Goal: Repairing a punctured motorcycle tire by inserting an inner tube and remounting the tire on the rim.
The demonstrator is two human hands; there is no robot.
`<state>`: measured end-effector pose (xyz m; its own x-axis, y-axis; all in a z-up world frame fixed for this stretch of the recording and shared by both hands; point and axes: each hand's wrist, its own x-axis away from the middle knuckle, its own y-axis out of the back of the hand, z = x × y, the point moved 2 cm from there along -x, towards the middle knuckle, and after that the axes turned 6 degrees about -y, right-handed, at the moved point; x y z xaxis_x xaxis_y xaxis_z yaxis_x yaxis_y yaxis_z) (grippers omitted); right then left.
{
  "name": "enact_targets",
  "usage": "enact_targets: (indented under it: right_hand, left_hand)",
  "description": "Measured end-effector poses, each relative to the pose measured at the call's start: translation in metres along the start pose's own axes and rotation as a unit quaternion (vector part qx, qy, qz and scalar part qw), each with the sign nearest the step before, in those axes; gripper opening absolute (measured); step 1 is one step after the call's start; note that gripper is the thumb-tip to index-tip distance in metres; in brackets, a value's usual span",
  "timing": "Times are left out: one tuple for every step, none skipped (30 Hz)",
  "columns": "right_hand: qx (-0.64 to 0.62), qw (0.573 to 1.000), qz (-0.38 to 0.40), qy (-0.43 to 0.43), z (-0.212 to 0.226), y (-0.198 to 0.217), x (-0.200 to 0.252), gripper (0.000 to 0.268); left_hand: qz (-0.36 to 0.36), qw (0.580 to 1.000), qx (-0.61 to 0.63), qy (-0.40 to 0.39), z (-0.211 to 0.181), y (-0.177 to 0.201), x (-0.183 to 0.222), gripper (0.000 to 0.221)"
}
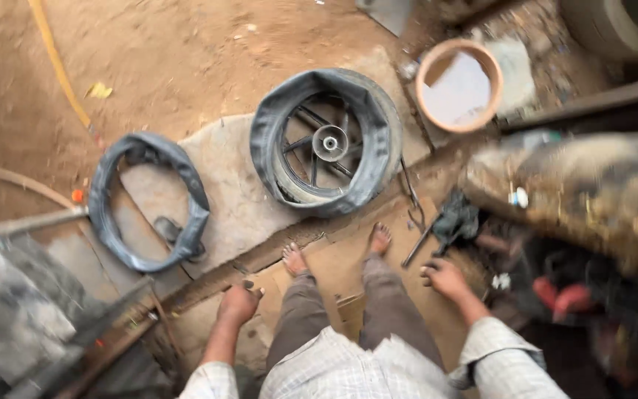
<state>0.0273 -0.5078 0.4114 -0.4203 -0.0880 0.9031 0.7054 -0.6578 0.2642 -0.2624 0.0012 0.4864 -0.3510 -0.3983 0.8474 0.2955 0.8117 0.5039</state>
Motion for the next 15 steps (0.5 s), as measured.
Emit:
enact_targets:
  right_hand:
    - [0.019,1.000,0.013,0.008,0.042,0.010,-0.008,0.037]
    - [0.099,0.995,0.000,-0.016,0.067,0.011,-0.001,0.037]
    - [0.179,0.983,-0.012,-0.037,0.093,0.012,0.006,0.036]
    - [0.181,0.983,-0.011,-0.041,0.104,0.021,0.000,0.036]
    - [0.173,0.985,0.000,0.012,0.117,0.028,-0.006,0.037]
    - [0.165,0.984,0.013,0.061,0.126,0.034,-0.007,0.038]
    - [0.170,0.984,0.016,0.053,0.120,0.040,-0.008,0.038]
    - [0.151,0.987,0.023,0.048,0.123,0.047,-0.020,0.038]
    - [0.131,0.990,0.030,0.044,0.128,0.052,-0.033,0.038]
    - [0.138,0.989,0.032,0.048,0.118,0.061,-0.050,0.038]
    - [0.147,0.988,0.037,0.030,0.107,0.067,-0.070,0.040]
    - [0.157,0.987,0.046,0.008,0.092,0.066,-0.091,0.041]
    - [0.163,0.985,0.053,0.010,0.087,0.069,-0.119,0.041]
    - [0.285,0.958,0.003,0.026,0.076,0.071,-0.146,0.043]
    - [0.402,0.913,-0.047,0.045,0.064,0.072,-0.174,0.045]
  left_hand:
    - [-0.007,1.000,0.017,0.015,-0.017,-0.007,0.001,0.060]
    - [-0.025,0.999,0.038,0.006,-0.028,-0.012,0.009,0.058]
    - [-0.044,0.997,0.059,-0.003,-0.040,-0.016,0.015,0.057]
    - [-0.040,0.997,0.060,-0.001,-0.064,-0.011,0.016,0.057]
    - [-0.047,0.997,0.068,-0.004,-0.089,-0.006,0.016,0.055]
    - [-0.049,0.996,0.077,-0.004,-0.110,-0.003,0.021,0.054]
    - [-0.041,0.996,0.078,0.001,-0.118,-0.008,0.028,0.054]
    - [-0.039,0.995,0.092,0.005,-0.131,-0.009,0.024,0.054]
    - [-0.038,0.994,0.106,0.009,-0.142,-0.009,0.017,0.054]
    - [-0.042,0.993,0.113,0.012,-0.153,-0.009,0.004,0.054]
    - [-0.037,0.992,0.123,0.013,-0.161,-0.011,-0.011,0.054]
    - [-0.030,0.991,0.130,0.020,-0.162,-0.014,-0.024,0.054]
    - [-0.032,0.990,0.135,0.028,-0.168,-0.010,-0.044,0.054]
    - [-0.039,0.991,0.124,0.034,-0.171,-0.007,-0.064,0.052]
    - [-0.045,0.992,0.114,0.040,-0.172,-0.007,-0.087,0.050]
